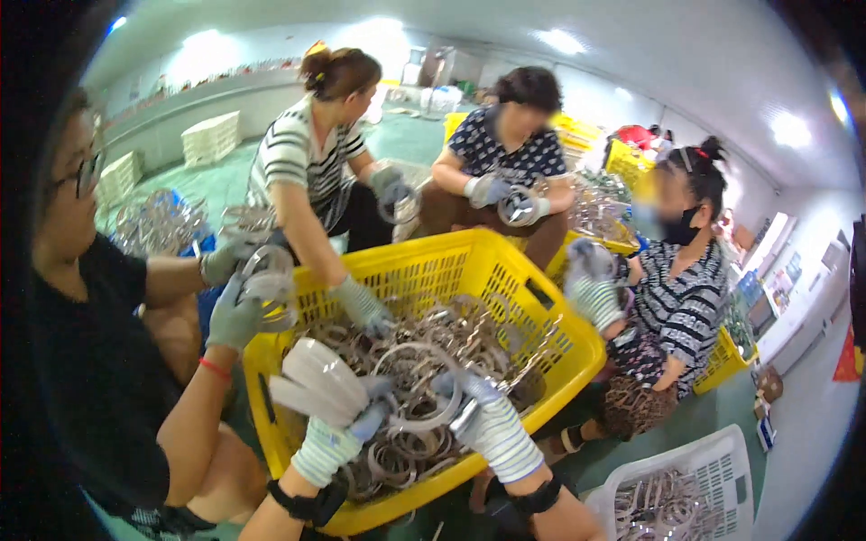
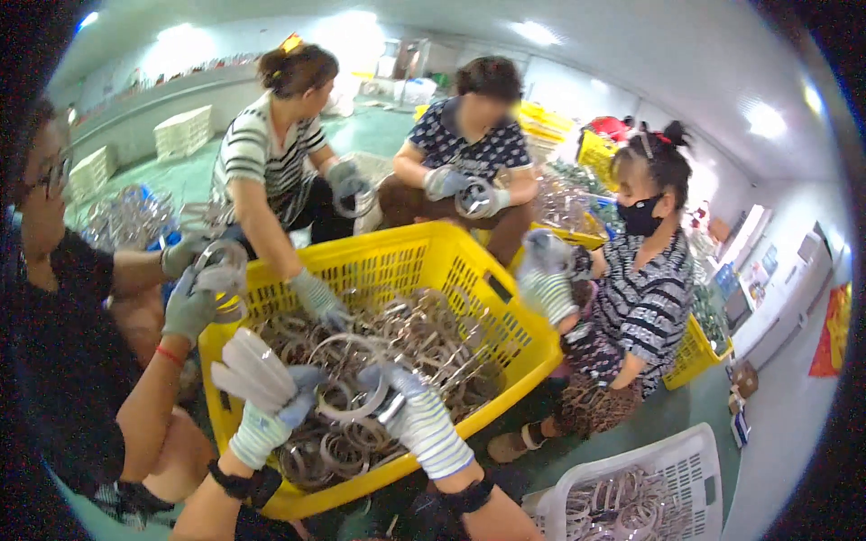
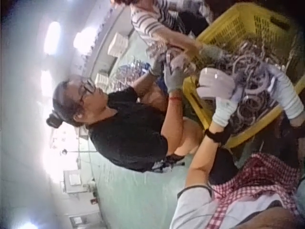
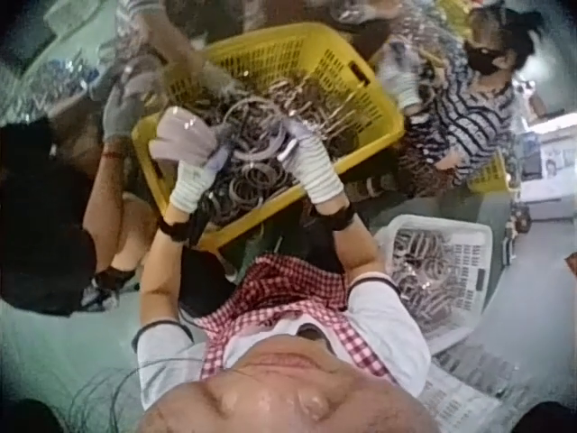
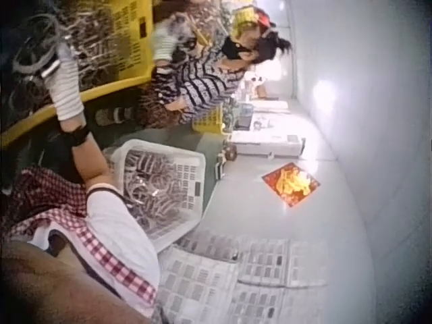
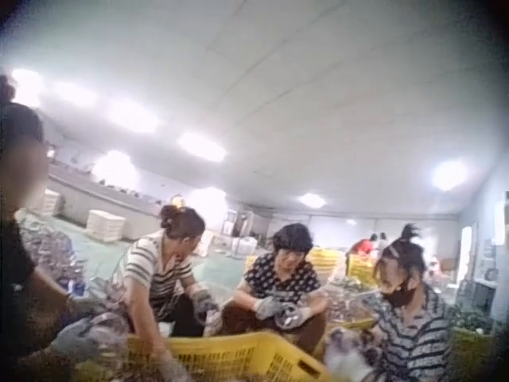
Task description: Sorting and stacking plastic rings from a yellow basket into white crates.
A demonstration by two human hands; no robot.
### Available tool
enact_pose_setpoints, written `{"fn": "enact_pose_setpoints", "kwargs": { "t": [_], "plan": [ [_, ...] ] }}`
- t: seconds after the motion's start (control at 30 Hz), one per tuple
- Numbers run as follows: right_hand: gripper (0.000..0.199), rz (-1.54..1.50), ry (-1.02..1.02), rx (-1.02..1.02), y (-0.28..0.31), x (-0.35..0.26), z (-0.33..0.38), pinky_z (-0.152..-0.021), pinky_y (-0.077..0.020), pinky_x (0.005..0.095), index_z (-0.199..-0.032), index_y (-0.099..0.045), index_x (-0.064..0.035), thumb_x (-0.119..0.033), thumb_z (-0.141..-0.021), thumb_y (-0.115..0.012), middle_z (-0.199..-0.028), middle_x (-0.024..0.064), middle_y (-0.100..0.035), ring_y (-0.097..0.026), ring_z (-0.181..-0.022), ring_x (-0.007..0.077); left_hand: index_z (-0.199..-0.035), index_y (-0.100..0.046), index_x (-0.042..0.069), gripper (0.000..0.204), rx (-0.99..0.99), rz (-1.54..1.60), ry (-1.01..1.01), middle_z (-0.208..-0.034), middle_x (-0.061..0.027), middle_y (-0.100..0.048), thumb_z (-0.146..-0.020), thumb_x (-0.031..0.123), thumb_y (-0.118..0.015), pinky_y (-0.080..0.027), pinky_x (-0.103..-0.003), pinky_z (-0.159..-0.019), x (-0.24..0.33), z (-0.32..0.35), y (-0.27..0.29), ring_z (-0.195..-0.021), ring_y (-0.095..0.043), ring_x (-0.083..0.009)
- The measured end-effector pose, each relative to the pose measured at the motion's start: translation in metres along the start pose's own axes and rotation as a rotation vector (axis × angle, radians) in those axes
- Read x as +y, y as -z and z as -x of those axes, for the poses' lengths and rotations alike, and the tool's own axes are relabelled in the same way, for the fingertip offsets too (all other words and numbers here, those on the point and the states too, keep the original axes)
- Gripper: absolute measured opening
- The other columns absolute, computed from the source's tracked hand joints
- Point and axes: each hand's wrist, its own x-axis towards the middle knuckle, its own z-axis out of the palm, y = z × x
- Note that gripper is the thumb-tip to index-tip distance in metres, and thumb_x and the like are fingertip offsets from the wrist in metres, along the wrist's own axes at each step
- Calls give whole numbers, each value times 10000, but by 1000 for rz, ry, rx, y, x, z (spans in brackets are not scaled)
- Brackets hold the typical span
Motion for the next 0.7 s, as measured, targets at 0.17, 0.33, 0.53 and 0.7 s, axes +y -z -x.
{"fn": "enact_pose_setpoints", "kwargs": {
  "t": [0.17,0.33,0.53,0.7],
  "plan": [
    [215,31,-4,-52,0,-13,5,-751,-532,319,-918,-642,-45,-240,-832,-672,-891,83,-671,-641,-829,185,-973,-649,80,186,-246,-70,-83,-906,-59,-631,-792,110,-616,-477,-297,-708,-15,10,-5,-832,-598,-200],
    [232,109,9,-41,-1,-17,11,-705,-539,312,-933,-644,-60,-278,-855,-647,-885,66,-672,-641,-821,166,-893,-652,89,129,-369,-272,-274,-911,-64,-627,-770,122,-669,-475,-324,-718,-17,12,-12,-828,-597,-229],
    [311,954,350,-42,15,-22,13,-699,-497,320,-1023,-626,-42,-318,-904,-546,-877,62,-670,-639,-752,209,-941,-644,36,244,56,405,502,-762,3,-587,-921,260,-551,-397,-195,-504,29,1,-2,-611,-539,-67],
    [274,1278,345,-387,16,-11,16,-721,-480,337,-999,-632,-29,-271,-886,-567,-864,95,-655,-620,-783,232,-1099,-635,31,313,255,517,436,-652,37,-550,-940,274,-516,-277,-183,-436,15,1,-8,-490,-392,-24]
  ]
}}
